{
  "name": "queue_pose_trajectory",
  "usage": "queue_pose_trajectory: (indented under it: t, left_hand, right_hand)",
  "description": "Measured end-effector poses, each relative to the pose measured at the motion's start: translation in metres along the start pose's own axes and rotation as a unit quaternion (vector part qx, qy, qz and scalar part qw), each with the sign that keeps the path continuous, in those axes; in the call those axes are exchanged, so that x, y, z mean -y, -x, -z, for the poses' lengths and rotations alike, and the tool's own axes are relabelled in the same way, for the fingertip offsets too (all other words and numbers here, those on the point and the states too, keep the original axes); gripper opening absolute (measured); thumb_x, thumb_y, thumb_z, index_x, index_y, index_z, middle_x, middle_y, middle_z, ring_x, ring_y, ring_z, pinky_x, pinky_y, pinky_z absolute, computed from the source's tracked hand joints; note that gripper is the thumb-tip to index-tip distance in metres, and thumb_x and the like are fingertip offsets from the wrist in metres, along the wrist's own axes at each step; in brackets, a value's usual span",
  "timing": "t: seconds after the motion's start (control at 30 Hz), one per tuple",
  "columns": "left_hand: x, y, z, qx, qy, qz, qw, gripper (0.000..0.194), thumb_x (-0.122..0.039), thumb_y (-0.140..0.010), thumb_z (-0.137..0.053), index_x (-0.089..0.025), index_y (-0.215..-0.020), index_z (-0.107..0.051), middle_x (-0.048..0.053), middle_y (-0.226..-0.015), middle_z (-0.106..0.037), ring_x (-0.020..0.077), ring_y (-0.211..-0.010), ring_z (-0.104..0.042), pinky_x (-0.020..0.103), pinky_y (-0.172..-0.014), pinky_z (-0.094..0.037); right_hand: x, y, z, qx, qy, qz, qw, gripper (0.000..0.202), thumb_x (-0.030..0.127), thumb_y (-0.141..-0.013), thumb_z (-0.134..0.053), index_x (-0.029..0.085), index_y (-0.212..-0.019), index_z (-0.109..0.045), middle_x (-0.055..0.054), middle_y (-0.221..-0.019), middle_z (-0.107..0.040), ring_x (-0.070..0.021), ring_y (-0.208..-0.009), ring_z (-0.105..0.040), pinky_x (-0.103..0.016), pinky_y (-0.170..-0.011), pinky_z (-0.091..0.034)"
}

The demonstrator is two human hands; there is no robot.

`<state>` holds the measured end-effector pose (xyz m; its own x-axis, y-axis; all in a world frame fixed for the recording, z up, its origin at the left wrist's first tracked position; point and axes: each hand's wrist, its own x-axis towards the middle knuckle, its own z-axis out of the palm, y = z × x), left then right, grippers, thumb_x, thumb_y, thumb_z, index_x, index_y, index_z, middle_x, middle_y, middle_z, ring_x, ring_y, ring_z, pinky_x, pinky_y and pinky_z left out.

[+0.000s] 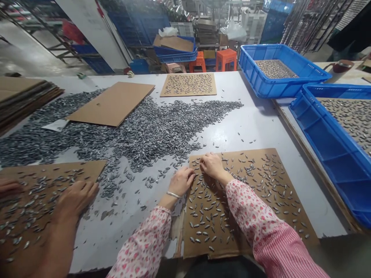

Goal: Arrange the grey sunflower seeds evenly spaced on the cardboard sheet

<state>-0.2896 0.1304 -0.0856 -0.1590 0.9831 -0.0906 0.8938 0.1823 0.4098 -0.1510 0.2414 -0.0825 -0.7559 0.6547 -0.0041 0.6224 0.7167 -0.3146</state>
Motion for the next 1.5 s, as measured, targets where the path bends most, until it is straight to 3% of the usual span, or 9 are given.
queue_pose_trajectory:
  t: [0.23, 0.47, 0.6, 0.73, 1.1, 1.3, 1.5]
  left_hand:
    - [-0.008, -0.003, -0.004, -0.024, -0.03, 0.031, 0.999, 0.022, -0.031, -0.09, -0.041, -0.021, -0.09, -0.062, 0.008, -0.095, -0.059, 0.0192, -0.088, -0.057, 0.028, -0.069, -0.041]
    - [0.004, 0.007, -0.008, -0.102, 0.063, 0.057, 0.991, 0.02, -0.033, -0.089, -0.044, -0.022, -0.091, -0.06, 0.005, -0.091, -0.061, 0.016, -0.083, -0.057, 0.026, -0.07, -0.042]
    - [0.001, 0.018, 0.0, -0.068, 0.096, 0.065, 0.991, 0.018, -0.035, -0.084, -0.052, -0.021, -0.081, -0.062, 0.002, -0.082, -0.061, 0.0137, -0.074, -0.056, 0.025, -0.068, -0.042]
    - [-0.005, 0.021, -0.001, -0.035, 0.051, 0.074, 0.995, 0.014, -0.031, -0.083, -0.054, -0.022, -0.08, -0.064, 0.003, -0.084, -0.062, 0.0151, -0.077, -0.057, 0.025, -0.067, -0.041]
    - [-0.001, 0.018, -0.01, -0.055, -0.052, 0.02, 0.997, 0.025, -0.03, -0.092, -0.037, -0.023, -0.093, -0.061, 0.006, -0.092, -0.059, 0.0183, -0.088, -0.056, 0.027, -0.068, -0.04]
    - [-0.002, 0.016, -0.01, -0.049, -0.045, 0.015, 0.998, 0.023, -0.029, -0.093, -0.036, -0.022, -0.093, -0.058, 0.005, -0.093, -0.058, 0.0181, -0.088, -0.055, 0.027, -0.067, -0.04]
    - [-0.002, 0.016, -0.01, -0.065, -0.09, 0.001, 0.994, 0.025, -0.027, -0.093, -0.033, -0.021, -0.093, -0.057, 0.008, -0.093, -0.058, 0.0205, -0.091, -0.054, 0.029, -0.068, -0.041]
  right_hand:
    - [0.017, -0.003, 0.001, 0.039, 0.035, 0.018, 0.998, 0.019, 0.028, -0.089, -0.051, 0.019, -0.093, -0.067, -0.008, -0.099, -0.062, -0.0205, -0.097, -0.049, -0.03, -0.081, -0.036]
    - [0.009, 0.01, 0.015, 0.017, -0.005, 0.002, 1.0, 0.017, 0.027, -0.089, -0.051, 0.019, -0.094, -0.066, -0.006, -0.096, -0.062, -0.0189, -0.095, -0.05, -0.027, -0.078, -0.037]
    - [0.003, 0.017, 0.013, 0.048, 0.009, 0.022, 0.999, 0.016, 0.031, -0.087, -0.055, 0.021, -0.089, -0.067, -0.006, -0.095, -0.062, -0.0185, -0.094, -0.051, -0.027, -0.077, -0.038]
    - [0.007, 0.018, 0.009, 0.067, 0.052, 0.018, 0.996, 0.017, 0.034, -0.085, -0.056, 0.021, -0.084, -0.068, -0.007, -0.096, -0.063, -0.0216, -0.098, -0.051, -0.03, -0.08, -0.038]
    - [0.005, 0.017, 0.021, 0.102, 0.067, 0.028, 0.992, 0.015, 0.031, -0.084, -0.056, 0.021, -0.085, -0.067, -0.007, -0.097, -0.064, -0.0224, -0.097, -0.052, -0.031, -0.079, -0.037]
    - [0.008, 0.016, 0.007, 0.053, 0.077, 0.024, 0.995, 0.019, 0.028, -0.089, -0.048, 0.018, -0.088, -0.064, -0.01, -0.098, -0.062, -0.0217, -0.097, -0.05, -0.031, -0.08, -0.036]
    - [0.011, 0.016, 0.016, 0.041, 0.055, 0.011, 0.998, 0.019, 0.027, -0.091, -0.046, 0.019, -0.093, -0.063, -0.008, -0.098, -0.061, -0.0204, -0.096, -0.05, -0.03, -0.078, -0.035]
